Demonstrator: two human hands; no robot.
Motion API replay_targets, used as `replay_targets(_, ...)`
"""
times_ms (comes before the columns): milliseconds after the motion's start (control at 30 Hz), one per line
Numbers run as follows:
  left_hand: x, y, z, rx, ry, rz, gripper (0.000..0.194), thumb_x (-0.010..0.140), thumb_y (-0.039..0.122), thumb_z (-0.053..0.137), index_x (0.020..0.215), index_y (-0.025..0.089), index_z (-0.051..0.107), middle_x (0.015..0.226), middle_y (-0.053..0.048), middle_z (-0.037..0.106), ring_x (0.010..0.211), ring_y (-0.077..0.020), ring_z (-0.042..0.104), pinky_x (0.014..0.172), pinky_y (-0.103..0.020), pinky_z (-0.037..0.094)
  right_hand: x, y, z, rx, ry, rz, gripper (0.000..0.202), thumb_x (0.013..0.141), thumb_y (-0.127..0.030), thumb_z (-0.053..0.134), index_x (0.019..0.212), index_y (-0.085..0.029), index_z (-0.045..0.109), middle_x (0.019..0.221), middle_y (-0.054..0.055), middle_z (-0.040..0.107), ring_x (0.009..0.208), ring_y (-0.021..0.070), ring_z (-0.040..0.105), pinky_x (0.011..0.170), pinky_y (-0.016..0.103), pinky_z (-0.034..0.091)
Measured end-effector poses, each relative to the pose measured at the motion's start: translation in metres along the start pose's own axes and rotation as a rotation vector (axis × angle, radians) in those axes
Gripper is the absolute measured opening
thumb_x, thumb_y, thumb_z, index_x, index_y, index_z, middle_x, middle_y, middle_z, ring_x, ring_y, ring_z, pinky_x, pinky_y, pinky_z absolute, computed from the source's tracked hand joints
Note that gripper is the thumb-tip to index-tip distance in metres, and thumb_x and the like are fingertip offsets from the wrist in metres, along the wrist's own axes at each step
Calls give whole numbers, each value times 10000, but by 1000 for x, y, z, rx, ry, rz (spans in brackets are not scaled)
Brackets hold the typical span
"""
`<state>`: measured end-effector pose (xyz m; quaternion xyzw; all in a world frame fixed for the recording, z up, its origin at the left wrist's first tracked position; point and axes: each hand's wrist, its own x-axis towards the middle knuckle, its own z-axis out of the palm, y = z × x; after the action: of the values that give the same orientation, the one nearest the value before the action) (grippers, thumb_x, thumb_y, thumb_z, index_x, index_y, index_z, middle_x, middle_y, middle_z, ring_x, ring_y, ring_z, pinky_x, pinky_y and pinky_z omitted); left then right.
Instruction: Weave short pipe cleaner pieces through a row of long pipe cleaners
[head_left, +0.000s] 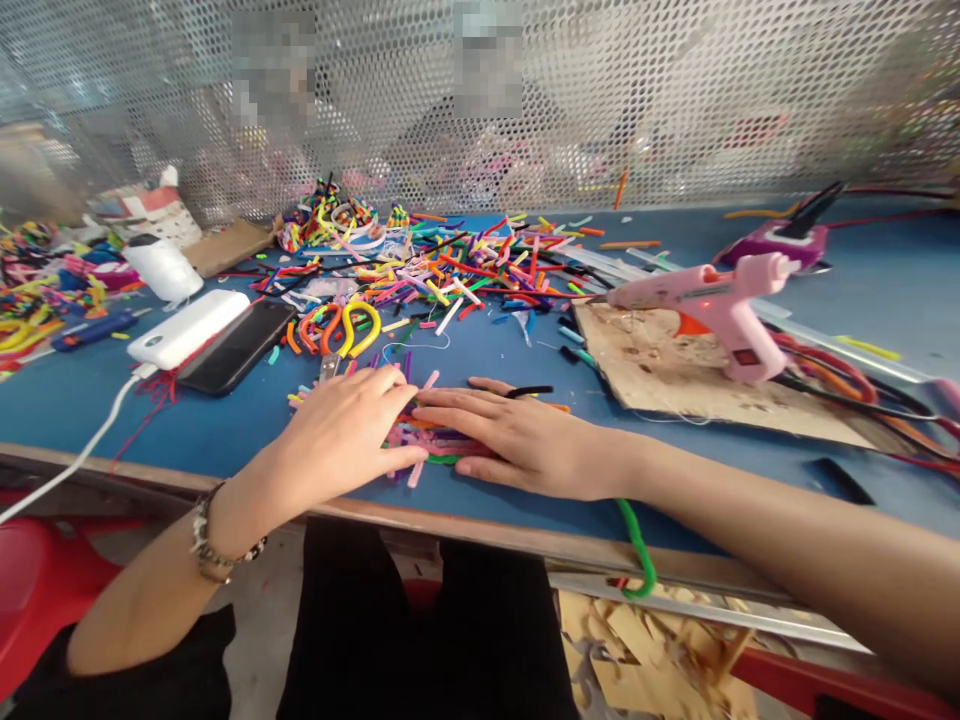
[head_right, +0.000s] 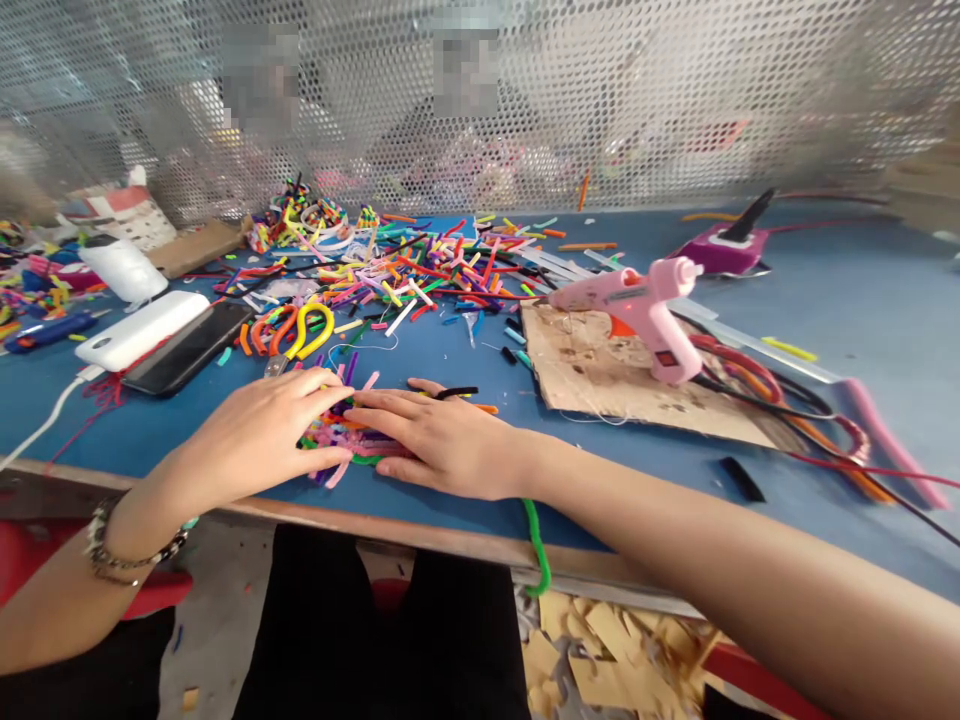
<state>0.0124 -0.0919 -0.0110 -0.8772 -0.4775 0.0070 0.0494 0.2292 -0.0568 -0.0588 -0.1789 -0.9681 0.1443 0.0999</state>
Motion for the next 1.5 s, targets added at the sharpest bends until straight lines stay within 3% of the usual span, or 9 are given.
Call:
replay_targets(233,8,-13,7,-130,-65,41,524,785,513,651,1187,182,587,1164,-81,583,1060,-248,580,901,-356,466,2,-5,2,56,230,113,549,844,-440,573,1268,-102,487,1257,156,527,1169,256,498,988,418,446)
replay_targets(600,12,-22,19,-222,-29,85,400,809,462,650,1075,167,599,1083,-69,584,1038,-229,574,898,-347,466,6,-15,2,-183,205,224,466,879,-454,513,1213,-137,582,1043,130,575,980,274,550,906,489,426)
replay_targets(800,4,-23,18,-185,-58,101,605,873,478,558,1375,176,405,1423,-128,409,1338,-262,348,1103,-402,305,6,-15,1,-153,188,183,515,900,-470,474,1273,-121,534,1098,140,562,1009,264,538,921,456,449)
replay_targets(900,1,-23,19,-140,-198,113,648,936,474,435,1479,210,199,1570,-70,148,1442,-233,124,1168,-442,154,1,-13,-11,-101,126,157,610,926,-523,385,1390,-127,402,1218,157,512,1128,270,496,968,456,438)
replay_targets(1033,0,-23,21,-128,-260,117,669,946,507,380,1494,263,82,1577,-18,54,1451,-208,78,1170,-478,102,-19,-10,-46,-162,16,125,561,971,-492,252,1417,-166,351,1308,155,483,1153,241,526,962,456,449)
replay_targets(1133,1,-23,21,-120,-279,100,659,940,532,374,1489,311,83,1577,-7,8,1452,-211,58,1167,-480,102,-30,-22,-71,-443,57,-26,536,981,-402,131,1142,-223,609,1309,123,519,1201,297,490,923,509,446)
replay_targets(1200,3,-22,20,-118,-277,86,661,924,570,379,1484,310,144,1578,-33,32,1449,-232,82,1162,-483,119,-25,-38,-75,-620,286,142,524,965,-484,211,1124,-187,612,1093,157,623,1022,296,583,863,502,472)
replay_targets(1333,6,-17,21,-114,-228,62,669,917,621,321,1461,235,267,1564,-102,151,1434,-245,169,1154,-453,178,8,-64,-50,-596,181,211,389,940,-422,420,1190,-165,573,1044,109,650,904,244,625,768,383,514)
replay_targets(1500,7,-12,22,-87,-202,31,763,873,655,384,1468,195,251,1558,-112,163,1438,-282,128,1156,-505,112,27,-52,-10,-592,-5,285,360,909,-271,525,1189,-50,566,1107,161,638,967,253,622,846,373,474)
